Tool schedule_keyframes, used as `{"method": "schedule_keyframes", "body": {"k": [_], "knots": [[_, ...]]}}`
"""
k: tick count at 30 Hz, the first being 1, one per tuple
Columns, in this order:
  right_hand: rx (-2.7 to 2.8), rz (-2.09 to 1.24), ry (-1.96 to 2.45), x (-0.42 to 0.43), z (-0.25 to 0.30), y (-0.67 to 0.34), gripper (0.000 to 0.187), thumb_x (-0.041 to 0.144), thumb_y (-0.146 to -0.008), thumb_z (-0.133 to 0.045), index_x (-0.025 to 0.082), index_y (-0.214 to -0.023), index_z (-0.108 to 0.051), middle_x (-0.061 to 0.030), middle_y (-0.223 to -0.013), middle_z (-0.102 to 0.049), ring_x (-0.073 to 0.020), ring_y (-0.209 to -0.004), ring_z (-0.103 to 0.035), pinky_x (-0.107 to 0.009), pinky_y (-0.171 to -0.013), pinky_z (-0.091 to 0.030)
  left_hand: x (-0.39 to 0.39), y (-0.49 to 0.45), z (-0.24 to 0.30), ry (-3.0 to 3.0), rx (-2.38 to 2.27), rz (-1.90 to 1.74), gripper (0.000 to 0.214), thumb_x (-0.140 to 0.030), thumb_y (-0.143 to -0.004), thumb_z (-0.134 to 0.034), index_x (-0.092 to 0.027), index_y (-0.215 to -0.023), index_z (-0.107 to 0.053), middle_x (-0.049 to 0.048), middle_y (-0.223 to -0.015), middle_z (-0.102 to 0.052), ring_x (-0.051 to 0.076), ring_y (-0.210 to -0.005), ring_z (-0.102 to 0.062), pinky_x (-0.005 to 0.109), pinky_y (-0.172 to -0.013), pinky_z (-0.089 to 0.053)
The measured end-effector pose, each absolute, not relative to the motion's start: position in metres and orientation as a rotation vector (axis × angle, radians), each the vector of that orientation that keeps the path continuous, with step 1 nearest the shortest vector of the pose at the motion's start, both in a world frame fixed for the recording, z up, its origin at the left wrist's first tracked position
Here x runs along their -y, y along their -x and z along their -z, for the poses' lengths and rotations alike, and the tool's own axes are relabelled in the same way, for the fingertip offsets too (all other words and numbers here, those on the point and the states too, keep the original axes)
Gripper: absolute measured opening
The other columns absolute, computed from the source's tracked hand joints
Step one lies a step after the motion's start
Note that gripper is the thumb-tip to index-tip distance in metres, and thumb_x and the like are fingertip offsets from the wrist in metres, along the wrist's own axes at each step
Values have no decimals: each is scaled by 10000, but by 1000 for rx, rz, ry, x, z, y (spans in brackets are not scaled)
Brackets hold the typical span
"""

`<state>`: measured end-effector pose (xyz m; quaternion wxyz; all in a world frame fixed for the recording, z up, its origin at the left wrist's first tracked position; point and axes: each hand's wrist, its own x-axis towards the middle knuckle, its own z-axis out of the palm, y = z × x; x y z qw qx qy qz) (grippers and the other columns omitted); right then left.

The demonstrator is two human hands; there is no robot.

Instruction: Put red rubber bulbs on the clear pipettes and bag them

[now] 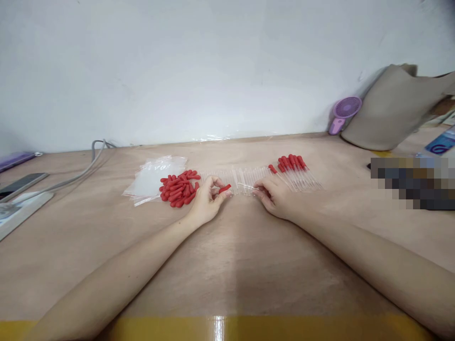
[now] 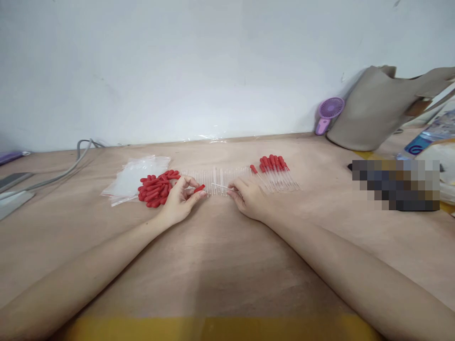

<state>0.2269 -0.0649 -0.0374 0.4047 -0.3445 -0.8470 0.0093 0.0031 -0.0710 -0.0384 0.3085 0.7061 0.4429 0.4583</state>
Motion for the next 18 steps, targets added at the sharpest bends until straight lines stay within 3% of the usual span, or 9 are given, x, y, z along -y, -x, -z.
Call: {"method": "schedule_keyframes", "body": {"k": [4,10,18], "knots": [[2171,-18,832,67,37,-225,104,238,-859,-433,190,-832,-522,-31,-721,-569,-146,-649,-498,-278,-619,-378,72,-3,36,-1963,-1181,-1180,285,-321,-740,-637,-181,-943,-493,21,-829,-567,125,-714,-568,256,-635,-464],[2237,24,770,66,39,-225,115,241,-875,-430,183,-855,-528,-32,-737,-574,-142,-650,-500,-281,-639,-369,76,-4,32,-2035,-1257,-1057,237,-379,-770,-598,-188,-908,-572,-35,-605,-566,88,-492,-481,218,-504,-400],[2285,-68,717,63,38,-227,160,241,-878,-431,185,-803,-562,-27,-719,-558,-136,-649,-493,-276,-636,-371,74,-1,36,-2017,-1220,-1042,268,-410,-775,-584,-170,-880,-636,8,-647,-619,120,-558,-553,247,-552,-458]]}}
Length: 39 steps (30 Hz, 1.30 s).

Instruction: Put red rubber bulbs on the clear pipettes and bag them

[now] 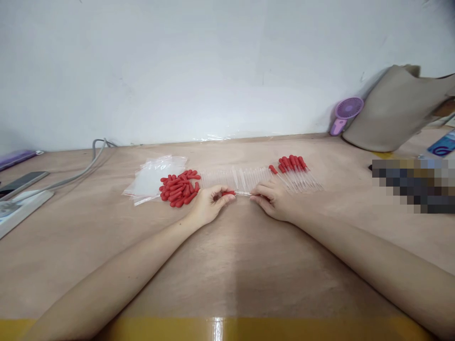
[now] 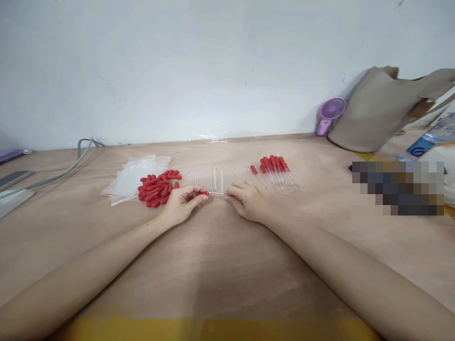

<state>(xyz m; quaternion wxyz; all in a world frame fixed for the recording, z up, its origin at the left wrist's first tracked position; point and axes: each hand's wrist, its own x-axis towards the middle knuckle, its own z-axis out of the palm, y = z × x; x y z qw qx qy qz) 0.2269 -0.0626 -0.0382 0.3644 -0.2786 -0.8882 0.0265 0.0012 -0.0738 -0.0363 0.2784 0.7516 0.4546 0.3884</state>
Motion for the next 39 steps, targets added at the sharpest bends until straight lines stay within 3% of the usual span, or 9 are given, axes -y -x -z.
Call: {"method": "schedule_keyframes", "body": {"k": [7,14,21,32,39], "knots": [[2348,-385,694,60,33,-233,152,227,-866,-465,182,-803,-596,-10,-718,-596,-121,-658,-524,-262,-640,-368,81,-3,26,-2090,-1124,-918,206,-340,-795,-571,-159,-839,-659,5,-661,-623,103,-566,-555,212,-545,-457],[2350,-26,766,65,38,-228,175,208,-864,-456,170,-801,-614,-7,-697,-609,-103,-582,-479,-292,-663,-286,83,-4,26,-2231,-1228,-900,239,-375,-797,-572,-163,-840,-674,-4,-650,-649,92,-535,-544,193,-508,-433],[2329,213,759,73,34,-224,214,209,-881,-414,163,-829,-616,-21,-703,-608,-113,-613,-485,-296,-660,-256,82,-2,27,-2314,-1181,-973,200,-348,-784,-602,-172,-840,-678,11,-779,-697,119,-667,-620,220,-625,-482],[2418,211,829,74,32,-217,296,218,-888,-370,146,-675,-563,-11,-618,-566,-97,-520,-376,-283,-620,-210,85,-3,28,-2486,-1077,-982,153,-280,-806,-587,-161,-860,-667,26,-792,-696,118,-661,-622,219,-610,-481],[2507,12,945,76,27,-216,281,225,-897,-359,152,-708,-554,-13,-666,-590,-106,-573,-451,-281,-653,-247,85,-4,27,-2507,-1096,-988,150,-281,-814,-574,-167,-861,-659,19,-779,-676,114,-666,-607,222,-622,-479]]}}
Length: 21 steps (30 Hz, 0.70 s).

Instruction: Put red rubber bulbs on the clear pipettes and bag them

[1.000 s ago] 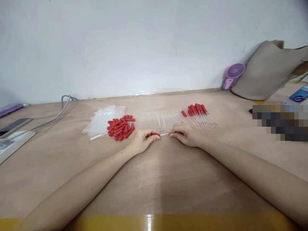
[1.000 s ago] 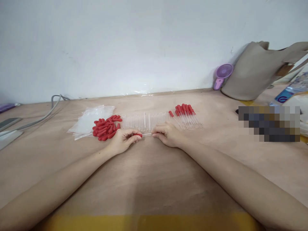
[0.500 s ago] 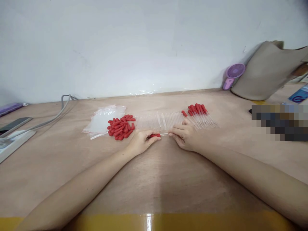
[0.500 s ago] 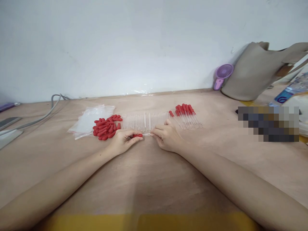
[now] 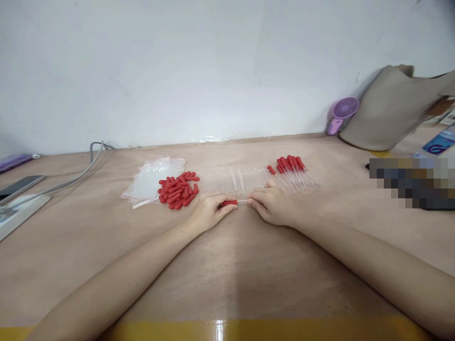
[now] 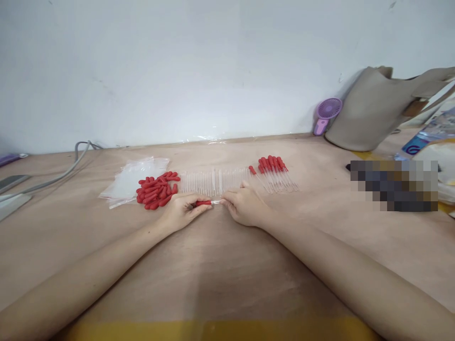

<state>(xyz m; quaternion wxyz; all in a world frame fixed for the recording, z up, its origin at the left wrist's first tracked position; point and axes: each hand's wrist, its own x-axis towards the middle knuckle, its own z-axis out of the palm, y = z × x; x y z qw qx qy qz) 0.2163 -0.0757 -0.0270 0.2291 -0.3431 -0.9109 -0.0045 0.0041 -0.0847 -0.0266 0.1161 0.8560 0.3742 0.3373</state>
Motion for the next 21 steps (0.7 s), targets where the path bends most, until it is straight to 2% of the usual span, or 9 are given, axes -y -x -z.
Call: {"method": "schedule_keyframes", "body": {"k": [2,4,7,10,12,17,21], "knots": [[2596,-41,970,74,17,-220,260,229,-885,-384,160,-711,-566,-16,-690,-614,-112,-587,-479,-281,-666,-267,85,-4,26,-2518,-1130,-981,166,-293,-809,-577,-165,-887,-648,17,-767,-654,109,-648,-590,224,-614,-476],[2669,-72,1007,70,5,-229,240,230,-865,-407,173,-725,-593,-23,-720,-637,-122,-606,-506,-277,-658,-286,84,-3,27,-2500,-1194,-989,261,-309,-789,-597,-156,-1001,-602,16,-776,-620,98,-605,-559,230,-598,-475],[2482,-68,1339,58,-8,-250,235,281,-829,-438,185,-723,-624,-33,-706,-641,-140,-619,-529,-259,-581,-299,82,-2,28,-2438,-1286,-966,446,-306,-768,-609,-148,-1162,-472,15,-834,-566,82,-560,-518,238,-575,-473],[2051,82,1778,45,-6,-269,334,404,-813,-434,185,-637,-615,-41,-644,-619,-162,-595,-523,-269,-548,-302,81,-1,30,-2444,-1294,-892,409,-294,-785,-574,-160,-1150,-448,5,-826,-541,90,-584,-514,246,-583,-464],[1947,136,1928,38,3,-275,361,422,-801,-427,184,-602,-610,-55,-620,-611,-181,-603,-530,-281,-550,-307,81,-2,30,-2457,-1288,-864,366,-290,-795,-557,-162,-1125,-461,-2,-796,-538,97,-597,-512,248,-589,-457],[1999,213,2041,32,18,-276,360,409,-784,-417,183,-595,-625,-82,-611,-606,-212,-632,-548,-308,-578,-323,81,-2,29,-2450,-1293,-843,317,-285,-797,-551,-159,-1081,-490,-3,-770,-544,103,-608,-517,246,-587,-448],[1962,60,2093,34,15,-275,412,486,-780,-424,185,-564,-604,-91,-587,-580,-210,-596,-533,-311,-544,-322,81,-3,29,-2460,-1278,-845,297,-281,-796,-548,-162,-1065,-503,-3,-762,-551,104,-602,-519,246,-583,-447]]}}
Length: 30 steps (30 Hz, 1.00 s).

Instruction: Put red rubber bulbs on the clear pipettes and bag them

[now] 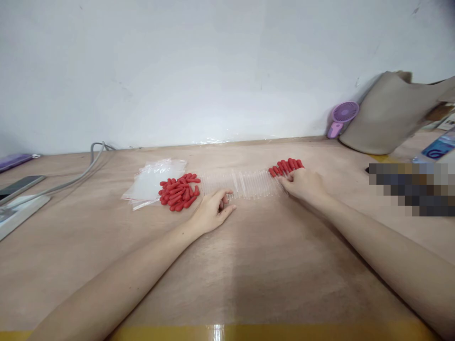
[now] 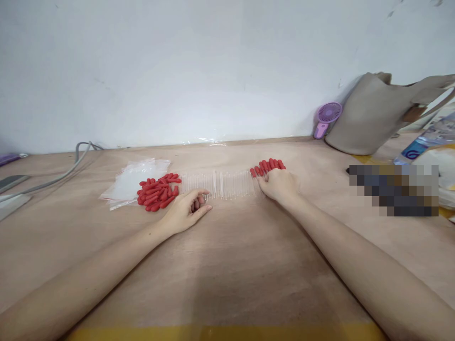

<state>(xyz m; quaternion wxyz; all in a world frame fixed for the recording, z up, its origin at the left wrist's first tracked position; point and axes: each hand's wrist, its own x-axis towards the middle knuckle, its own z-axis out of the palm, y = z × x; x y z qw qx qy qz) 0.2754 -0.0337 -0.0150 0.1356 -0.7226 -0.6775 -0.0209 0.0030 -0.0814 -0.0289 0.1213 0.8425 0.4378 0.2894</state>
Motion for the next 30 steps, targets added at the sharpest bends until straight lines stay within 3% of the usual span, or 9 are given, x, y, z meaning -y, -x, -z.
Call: {"method": "schedule_keyframes", "body": {"k": [4,9,15,18,21,25,30], "knots": [[1937,45,2084,37,13,-273,419,497,-785,-423,182,-549,-566,-106,-603,-579,-218,-588,-528,-334,-537,-328,81,-3,29,-2475,-1262,-857,278,-279,-799,-546,-159,-1048,-514,1,-757,-554,105,-600,-516,246,-581,-448],[1959,97,1877,39,20,-262,300,427,-763,-478,196,-595,-569,-59,-618,-591,-226,-652,-555,-362,-621,-384,81,-3,27,-2519,-1236,-862,203,-269,-806,-541,-158,-974,-567,3,-733,-547,103,-595,-509,244,-586,-448],[2043,240,1919,38,27,-252,270,314,-777,-467,148,-617,-608,-117,-580,-592,-240,-590,-564,-368,-561,-381,84,-5,27,-2568,-1270,-812,161,-271,-821,-520,-149,-904,-583,25,-767,-561,112,-615,-530,250,-591,-456],[2058,322,1935,40,28,-249,251,278,-789,-466,125,-663,-619,-143,-597,-601,-246,-605,-570,-367,-566,-384,79,2,18,-2777,-1345,-743,161,-278,-817,-514,-154,-890,-587,67,-861,-556,175,-758,-548,312,-672,-464],[2018,260,1987,43,28,-246,232,282,-809,-458,108,-761,-605,-156,-642,-598,-260,-624,-572,-369,-573,-382,68,20,2,-2916,-1623,-690,120,-275,-775,-556,-161,-758,-588,83,-849,-530,232,-823,-518,392,-748,-442],[1947,335,1831,49,32,-243,264,295,-852,-381,100,-827,-556,-161,-718,-582,-248,-626,-547,-338,-545,-350,56,44,-10,-2771,-1973,-631,211,-310,-746,-594,-160,-605,-548,82,-728,-493,272,-795,-500,454,-717,-423],[1998,446,1439,51,44,-244,269,282,-880,-307,131,-812,-519,-134,-754,-547,-232,-671,-504,-334,-572,-330,51,54,0,-2797,-1999,-657,328,-430,-659,-661,-182,-516,-501,84,-691,-492,278,-770,-496,461,-683,-428]]}}
